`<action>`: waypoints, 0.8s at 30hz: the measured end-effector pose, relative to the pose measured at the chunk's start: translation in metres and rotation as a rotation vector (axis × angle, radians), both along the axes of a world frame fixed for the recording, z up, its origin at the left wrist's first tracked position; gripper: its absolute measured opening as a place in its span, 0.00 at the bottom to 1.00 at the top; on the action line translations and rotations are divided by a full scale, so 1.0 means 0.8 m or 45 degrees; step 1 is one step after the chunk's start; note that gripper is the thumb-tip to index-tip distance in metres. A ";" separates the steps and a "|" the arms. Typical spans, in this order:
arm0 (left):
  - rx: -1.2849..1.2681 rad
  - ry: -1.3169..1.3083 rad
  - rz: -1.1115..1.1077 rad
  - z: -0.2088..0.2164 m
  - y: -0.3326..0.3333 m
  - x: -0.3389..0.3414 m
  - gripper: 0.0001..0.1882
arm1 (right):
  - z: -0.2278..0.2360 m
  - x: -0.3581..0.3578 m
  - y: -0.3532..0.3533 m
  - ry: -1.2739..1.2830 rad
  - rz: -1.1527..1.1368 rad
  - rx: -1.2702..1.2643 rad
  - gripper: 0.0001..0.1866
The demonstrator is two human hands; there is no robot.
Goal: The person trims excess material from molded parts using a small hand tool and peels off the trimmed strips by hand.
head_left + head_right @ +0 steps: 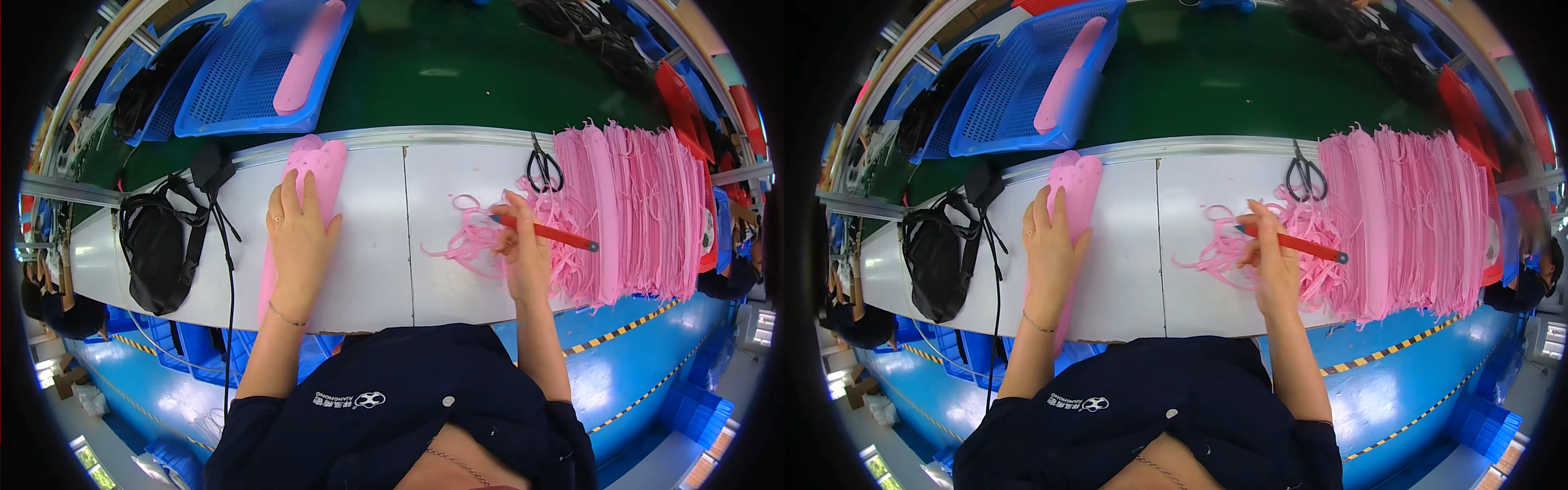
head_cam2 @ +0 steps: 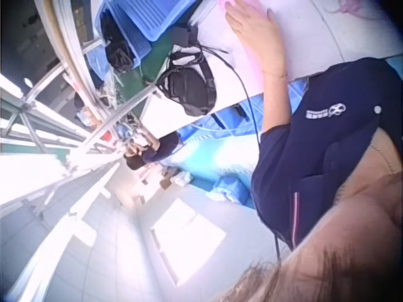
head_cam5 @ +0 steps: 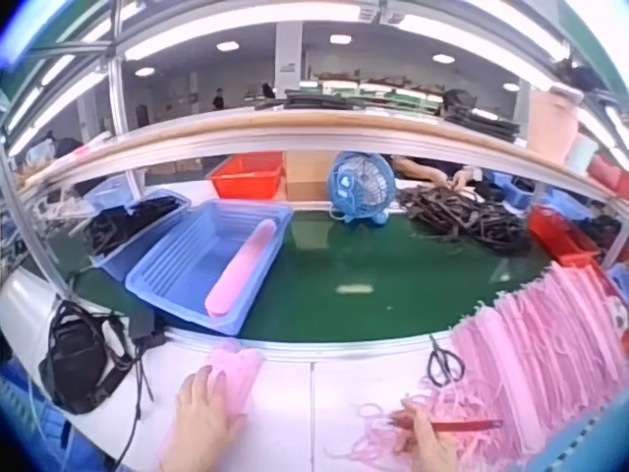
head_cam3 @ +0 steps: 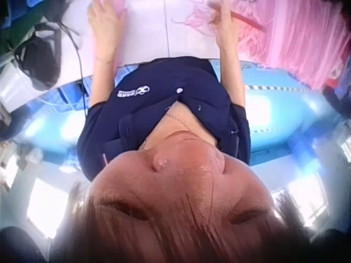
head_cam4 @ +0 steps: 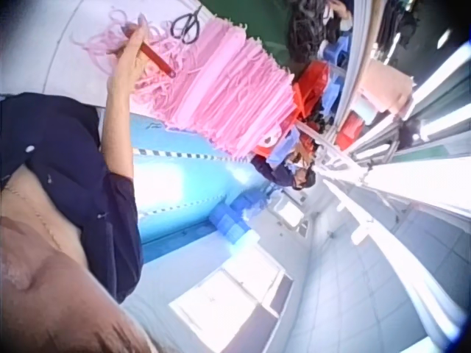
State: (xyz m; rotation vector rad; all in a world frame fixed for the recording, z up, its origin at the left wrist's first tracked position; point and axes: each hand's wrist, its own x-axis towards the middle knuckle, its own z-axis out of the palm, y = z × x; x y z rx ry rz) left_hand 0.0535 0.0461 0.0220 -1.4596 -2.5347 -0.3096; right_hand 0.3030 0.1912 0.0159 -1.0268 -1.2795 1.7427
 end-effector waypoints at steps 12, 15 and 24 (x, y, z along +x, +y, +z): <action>0.062 -0.307 -0.436 -0.041 0.071 0.100 0.21 | -0.054 0.001 0.076 0.226 -0.203 -0.139 0.26; 0.387 -0.389 -0.558 -0.042 0.170 0.112 0.16 | -0.036 0.052 0.078 0.293 -0.337 -0.197 0.25; 0.488 -0.566 -0.466 -0.100 0.405 0.048 0.09 | -0.029 0.061 0.035 0.167 -0.239 -0.157 0.22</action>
